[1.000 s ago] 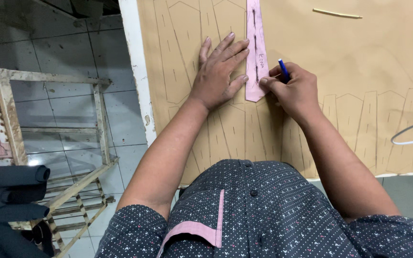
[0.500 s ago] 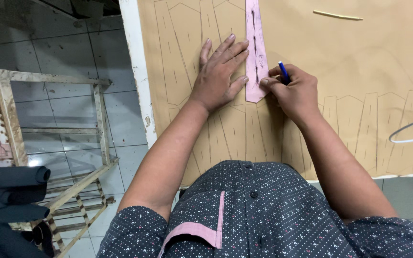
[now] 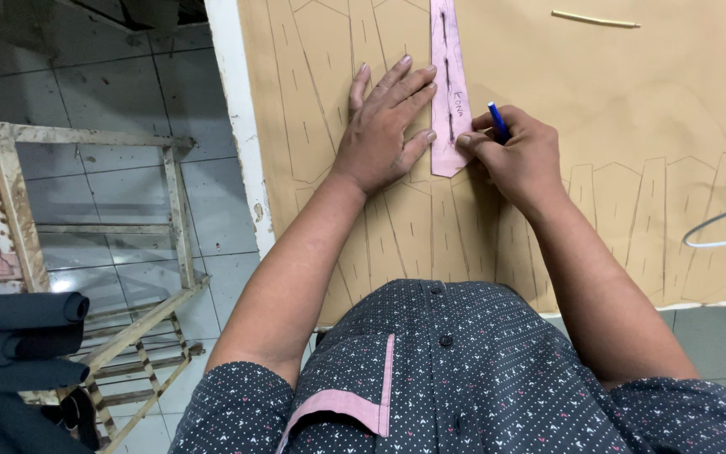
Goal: The person holds a pink paper pattern piece on a kraft-paper pattern sheet and traces around and along it with a pen, repositioning the pattern piece and marking lines onto the paper. They briefly reach across the table before resuming tracing the pattern piece.
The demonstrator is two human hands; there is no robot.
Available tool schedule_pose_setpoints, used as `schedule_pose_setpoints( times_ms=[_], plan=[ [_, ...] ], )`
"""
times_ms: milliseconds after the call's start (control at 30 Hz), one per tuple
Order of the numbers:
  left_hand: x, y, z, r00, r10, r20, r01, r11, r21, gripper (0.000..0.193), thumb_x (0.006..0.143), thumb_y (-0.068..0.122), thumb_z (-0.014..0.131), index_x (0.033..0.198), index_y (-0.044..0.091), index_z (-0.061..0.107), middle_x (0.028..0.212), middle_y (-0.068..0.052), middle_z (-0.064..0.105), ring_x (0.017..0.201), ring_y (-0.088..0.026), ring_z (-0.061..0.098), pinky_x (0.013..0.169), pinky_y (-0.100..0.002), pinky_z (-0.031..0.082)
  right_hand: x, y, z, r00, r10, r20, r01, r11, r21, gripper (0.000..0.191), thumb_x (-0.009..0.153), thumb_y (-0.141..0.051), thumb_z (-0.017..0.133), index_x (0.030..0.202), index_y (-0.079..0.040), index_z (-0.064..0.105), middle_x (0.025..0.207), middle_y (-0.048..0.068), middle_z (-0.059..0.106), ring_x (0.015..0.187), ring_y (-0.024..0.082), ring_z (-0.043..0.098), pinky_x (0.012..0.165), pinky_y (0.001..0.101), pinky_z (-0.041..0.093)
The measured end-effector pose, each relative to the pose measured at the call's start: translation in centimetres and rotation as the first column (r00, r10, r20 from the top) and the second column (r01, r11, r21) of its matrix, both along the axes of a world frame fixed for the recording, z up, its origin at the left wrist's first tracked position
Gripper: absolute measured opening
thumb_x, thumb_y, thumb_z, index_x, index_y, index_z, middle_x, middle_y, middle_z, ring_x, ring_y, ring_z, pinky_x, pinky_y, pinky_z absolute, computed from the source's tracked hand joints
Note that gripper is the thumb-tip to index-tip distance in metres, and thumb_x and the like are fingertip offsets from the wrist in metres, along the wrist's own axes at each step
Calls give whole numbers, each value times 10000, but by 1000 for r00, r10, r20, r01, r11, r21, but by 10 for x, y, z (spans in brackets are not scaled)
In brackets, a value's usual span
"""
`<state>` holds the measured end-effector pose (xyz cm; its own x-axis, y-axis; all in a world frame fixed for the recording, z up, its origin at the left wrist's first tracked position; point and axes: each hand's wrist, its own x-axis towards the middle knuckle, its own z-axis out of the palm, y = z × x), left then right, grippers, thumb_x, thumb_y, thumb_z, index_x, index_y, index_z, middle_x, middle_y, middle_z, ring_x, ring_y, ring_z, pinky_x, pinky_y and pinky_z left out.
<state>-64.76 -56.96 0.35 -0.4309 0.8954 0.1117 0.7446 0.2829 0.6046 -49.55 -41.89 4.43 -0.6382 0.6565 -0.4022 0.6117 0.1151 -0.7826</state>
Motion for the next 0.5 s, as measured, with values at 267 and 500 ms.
schedule_pose_setpoints(
  times_ms=[267,500],
  plan=[
    [2,2,-5,999,13,-47,-13,1000,-2,516,954,349,700,1415,129,619,1559,14,491,1524,-208,324,1278,-545,51,1,0,-7,997,34,-70,-28,997,78,187,907,-139,825,1015,-16,736,806,20,745,682,46,684,601,222,557],
    [2,1,-3,999,14,-30,-14,1000,-5,512,962,349,695,1418,131,617,1561,17,493,1529,-205,324,1283,-538,52,1,-1,-5,999,-25,-25,24,1000,-14,186,896,-142,818,1008,-22,731,780,28,718,638,62,658,562,245,541]
  ],
)
